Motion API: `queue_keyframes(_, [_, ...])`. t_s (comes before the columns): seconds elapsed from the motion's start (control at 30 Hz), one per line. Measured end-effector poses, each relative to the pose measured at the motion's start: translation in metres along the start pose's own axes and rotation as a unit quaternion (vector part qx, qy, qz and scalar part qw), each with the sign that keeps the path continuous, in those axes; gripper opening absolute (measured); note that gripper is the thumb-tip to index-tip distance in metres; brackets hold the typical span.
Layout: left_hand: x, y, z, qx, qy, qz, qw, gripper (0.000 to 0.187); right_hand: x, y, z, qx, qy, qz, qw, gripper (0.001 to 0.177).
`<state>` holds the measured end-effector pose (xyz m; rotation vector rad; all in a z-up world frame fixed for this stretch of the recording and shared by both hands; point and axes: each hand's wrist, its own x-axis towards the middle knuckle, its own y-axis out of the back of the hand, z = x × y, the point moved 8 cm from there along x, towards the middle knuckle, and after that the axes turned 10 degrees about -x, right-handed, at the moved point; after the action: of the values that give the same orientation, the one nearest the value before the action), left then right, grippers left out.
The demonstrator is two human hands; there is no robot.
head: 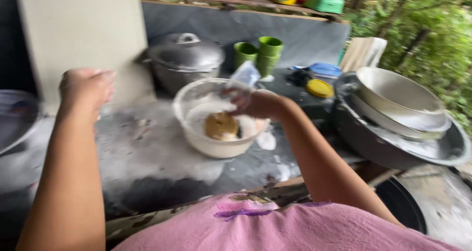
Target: Washing various dishes including plates, a cutting board, a pot lid, and a pot with a sponge and soapy water.
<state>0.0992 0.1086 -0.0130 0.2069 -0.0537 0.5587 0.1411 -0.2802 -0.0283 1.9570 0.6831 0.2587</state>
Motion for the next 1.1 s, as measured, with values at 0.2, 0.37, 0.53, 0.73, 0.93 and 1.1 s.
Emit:
queue_keyframes(0.2, [0.064,0.246,-0.140,0.244,0.007,0.222,0.944,0.056,0.069,-0.093,-0.025,-0.147,-0.033,-0.071,0.986,0.057])
queue_keyframes(0.37, [0.040,0.319,-0.167,0.241,0.185,0.255,0.918,0.080,0.078,-0.095,-0.013,-0.291,-0.108,-0.103,0.945,0.048])
queue_keyframes(0.53, [0.064,0.327,-0.227,0.091,0.282,0.181,0.938,0.072,0.079,-0.097,-0.018,-0.064,-0.095,-0.079,0.990,0.041])
queue_keyframes(0.73, [0.036,0.310,-0.119,-0.258,0.074,0.160,0.950,0.064,0.067,-0.038,-0.111,0.300,-0.264,0.178,0.899,0.038])
queue_keyframes(0.93, [0.038,0.222,-0.092,-0.327,0.139,-0.071,0.932,0.056,0.168,-0.073,-0.279,0.468,0.016,0.146,0.871,0.026])
queue_keyframes(1.1, [0.012,0.135,-0.060,-0.315,0.156,-0.211,0.912,0.055,0.209,-0.141,-0.347,0.260,0.058,0.167,0.949,0.042])
